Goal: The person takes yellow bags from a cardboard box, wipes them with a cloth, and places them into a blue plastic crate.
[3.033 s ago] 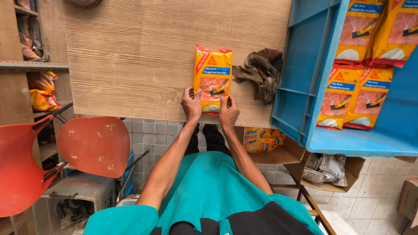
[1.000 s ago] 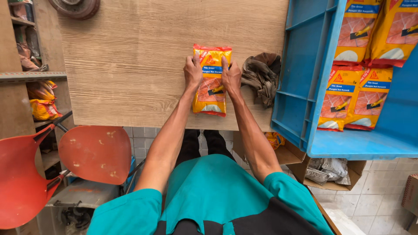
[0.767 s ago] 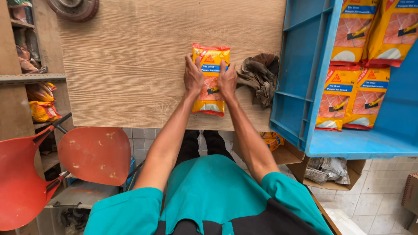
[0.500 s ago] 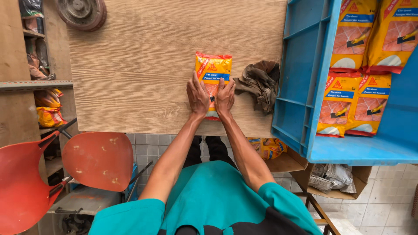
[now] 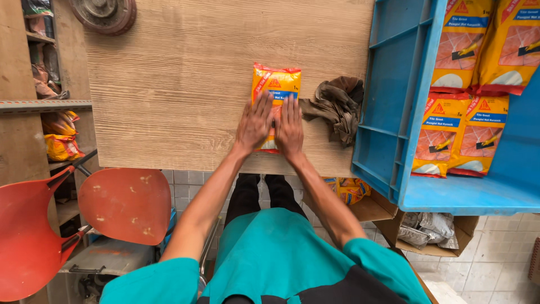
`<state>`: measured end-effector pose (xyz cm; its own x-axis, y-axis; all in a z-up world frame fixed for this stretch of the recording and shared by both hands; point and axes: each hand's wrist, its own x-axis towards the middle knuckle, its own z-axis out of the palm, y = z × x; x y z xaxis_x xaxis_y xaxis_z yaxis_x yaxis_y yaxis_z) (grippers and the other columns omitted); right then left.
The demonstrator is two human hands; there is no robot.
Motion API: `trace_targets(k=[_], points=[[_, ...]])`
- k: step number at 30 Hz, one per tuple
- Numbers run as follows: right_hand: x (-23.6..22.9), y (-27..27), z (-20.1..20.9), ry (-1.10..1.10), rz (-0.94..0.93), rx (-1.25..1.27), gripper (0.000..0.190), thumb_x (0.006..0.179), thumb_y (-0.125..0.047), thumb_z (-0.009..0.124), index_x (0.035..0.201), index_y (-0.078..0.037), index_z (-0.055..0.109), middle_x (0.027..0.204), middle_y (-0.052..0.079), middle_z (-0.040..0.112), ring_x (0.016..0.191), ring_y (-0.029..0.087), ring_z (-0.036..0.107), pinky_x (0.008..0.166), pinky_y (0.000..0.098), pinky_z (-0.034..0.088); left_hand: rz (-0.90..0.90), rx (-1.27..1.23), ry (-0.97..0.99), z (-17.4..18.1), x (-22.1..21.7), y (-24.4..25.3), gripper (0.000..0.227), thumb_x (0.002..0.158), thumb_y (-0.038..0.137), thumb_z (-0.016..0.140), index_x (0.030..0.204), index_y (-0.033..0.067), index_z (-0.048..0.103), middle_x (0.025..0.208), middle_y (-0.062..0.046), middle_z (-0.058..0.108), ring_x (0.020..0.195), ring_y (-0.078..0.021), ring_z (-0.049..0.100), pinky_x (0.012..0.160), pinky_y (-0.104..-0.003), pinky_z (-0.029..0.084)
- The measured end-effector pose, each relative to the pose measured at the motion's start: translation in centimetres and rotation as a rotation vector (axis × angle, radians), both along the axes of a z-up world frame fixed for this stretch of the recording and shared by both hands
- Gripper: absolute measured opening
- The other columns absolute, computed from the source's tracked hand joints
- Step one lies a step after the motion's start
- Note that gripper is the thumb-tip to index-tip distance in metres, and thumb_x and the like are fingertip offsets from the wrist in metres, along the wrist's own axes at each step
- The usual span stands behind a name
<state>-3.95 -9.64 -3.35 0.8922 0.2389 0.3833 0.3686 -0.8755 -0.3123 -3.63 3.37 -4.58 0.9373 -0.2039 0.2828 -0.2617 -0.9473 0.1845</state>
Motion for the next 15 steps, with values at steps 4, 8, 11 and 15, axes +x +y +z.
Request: trace_targets(k=[4,8,11,15], points=[[5.7,0.5,-1.9,-0.001,-0.045,-0.074,0.053,0.106,-0.035,0.038,0.147,0.0,0.039,0.152,0.02,0.037,0.141,0.036,0.036,0.114,0.0451,0.03,0.015,0.006,0.011,-0.2,5.7,0.2,0.052,0.104,0.034,0.037,0.153,0.0147,0.035,0.157,-0.005,0.035,0.146,-0.0218,0.029,0.119,-0.043,0.016],[6.9,1.2,-2.3,0.292,-0.115,-0.041,0.054,0.11,-0.037,0.033,0.156,-0.012,0.023,0.164,0.006,0.014,0.153,0.025,0.014,0.126,0.0456,0.021,0.047,0.002,0.32,2.9,6.5,-0.1,0.052,0.111,0.027,0.027,0.158,0.0087,0.016,0.164,-0.008,0.013,0.152,-0.0212,0.01,0.125,-0.039,0.007],[3.0,1.6,0.0,0.04,-0.146,-0.1,0.053,0.107,-0.036,0.035,0.152,-0.008,0.034,0.156,0.02,0.03,0.146,0.036,0.028,0.115,0.045,0.028,0.137,-0.136,0.013,0.6,2.1,-1.1,0.052,0.105,0.028,0.036,0.153,0.0082,0.033,0.16,-0.011,0.027,0.147,-0.0291,0.025,0.12,-0.043,0.02],[-3.1,0.2,-1.0,0.12,-0.151,0.255,0.058,0.103,-0.034,0.047,0.15,-0.001,0.036,0.153,0.025,0.033,0.143,0.04,0.03,0.118,0.0435,0.025,0.157,-0.33,0.03,-0.3,-4.1,-1.3,0.053,0.106,0.027,0.035,0.154,0.0054,0.027,0.16,-0.018,0.023,0.148,-0.0349,0.022,0.119,-0.043,0.021]])
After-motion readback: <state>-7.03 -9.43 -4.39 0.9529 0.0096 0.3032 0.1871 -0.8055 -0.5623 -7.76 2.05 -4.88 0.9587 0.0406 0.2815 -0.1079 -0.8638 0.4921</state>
